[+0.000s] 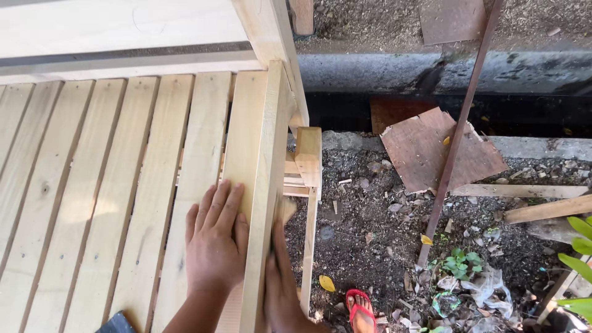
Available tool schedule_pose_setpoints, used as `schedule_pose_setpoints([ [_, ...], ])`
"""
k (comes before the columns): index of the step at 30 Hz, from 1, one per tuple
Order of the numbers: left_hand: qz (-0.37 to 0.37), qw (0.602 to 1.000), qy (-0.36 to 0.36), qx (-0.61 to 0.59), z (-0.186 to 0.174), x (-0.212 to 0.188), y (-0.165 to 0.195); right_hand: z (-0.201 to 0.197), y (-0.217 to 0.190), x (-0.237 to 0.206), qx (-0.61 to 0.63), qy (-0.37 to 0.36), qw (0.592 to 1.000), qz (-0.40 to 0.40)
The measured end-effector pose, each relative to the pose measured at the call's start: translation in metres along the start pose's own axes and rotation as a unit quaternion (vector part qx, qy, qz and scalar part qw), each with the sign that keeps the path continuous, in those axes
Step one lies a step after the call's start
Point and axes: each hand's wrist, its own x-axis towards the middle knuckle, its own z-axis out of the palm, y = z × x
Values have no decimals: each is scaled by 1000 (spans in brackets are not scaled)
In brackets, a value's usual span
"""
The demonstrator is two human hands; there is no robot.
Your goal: The person sands a slatted wooden bench frame with sheets of sandpaper, rubbing the flat slats and the side rails and edges of the frame. They move around the bench to sand different sections, at one point steadying the frame with one hand while sanding with the other.
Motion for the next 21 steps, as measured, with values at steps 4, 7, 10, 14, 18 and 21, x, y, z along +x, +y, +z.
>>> schedule_pose_setpoints([
  [4,7,1000,-2,3,1,0,-1,-8,5,46,-14,15,998,-60],
  [7,14,1000,2,2,1,-1,-2,-27,-3,144,-51,32,997,-50],
  [10,17,1000,-1,0,-1,-1,-1,-27,-8,144,-60,59,994,73],
  [14,8,1000,-6,19,-1,1,0,-11,-12,47,-10,14,998,-57],
  [18,9,1000,-8,20,0,1,0,-15,-15,77,47,6,996,-71],
  [21,14,1000,-4,11,-1,0,-1,-28,-12,149,-56,47,995,-64],
])
